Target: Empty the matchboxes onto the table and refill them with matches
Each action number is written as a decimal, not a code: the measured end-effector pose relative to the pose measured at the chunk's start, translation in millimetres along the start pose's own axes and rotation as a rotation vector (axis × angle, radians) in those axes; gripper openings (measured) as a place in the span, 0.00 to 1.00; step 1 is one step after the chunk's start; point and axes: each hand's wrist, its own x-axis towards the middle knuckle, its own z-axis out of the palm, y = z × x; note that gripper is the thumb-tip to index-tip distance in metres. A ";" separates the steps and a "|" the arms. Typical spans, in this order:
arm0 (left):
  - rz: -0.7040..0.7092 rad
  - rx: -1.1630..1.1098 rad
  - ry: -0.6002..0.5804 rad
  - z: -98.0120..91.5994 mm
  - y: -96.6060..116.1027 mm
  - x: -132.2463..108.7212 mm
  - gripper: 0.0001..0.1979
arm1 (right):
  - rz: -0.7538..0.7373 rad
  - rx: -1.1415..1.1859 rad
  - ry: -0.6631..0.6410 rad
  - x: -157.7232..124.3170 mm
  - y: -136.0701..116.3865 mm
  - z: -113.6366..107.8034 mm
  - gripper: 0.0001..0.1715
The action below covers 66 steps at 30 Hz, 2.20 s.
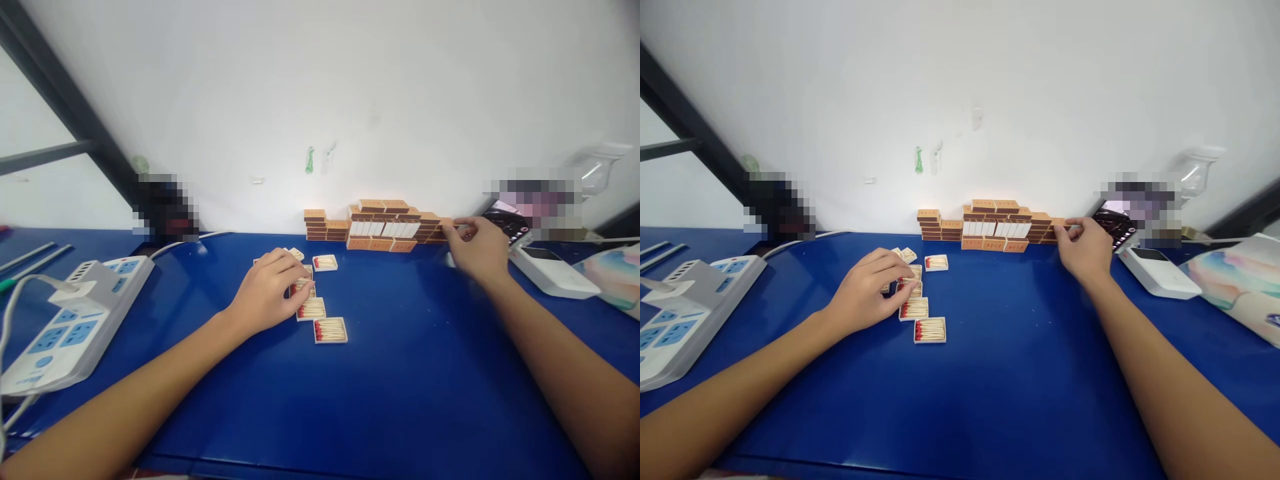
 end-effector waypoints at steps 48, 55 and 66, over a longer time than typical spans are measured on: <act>0.049 0.114 0.079 -5.7 -15.1 2.1 0.04 | -0.666 -0.148 0.165 -49.8 -58.8 -3.8 0.20; 0.076 0.164 0.083 -6.7 -18.9 1.0 0.04 | -1.182 -0.310 -0.211 -54.1 -204.6 32.0 0.15; 0.134 0.224 0.130 -10.3 -23.7 2.2 0.03 | -1.031 -0.494 -0.359 -37.7 -229.7 65.6 0.21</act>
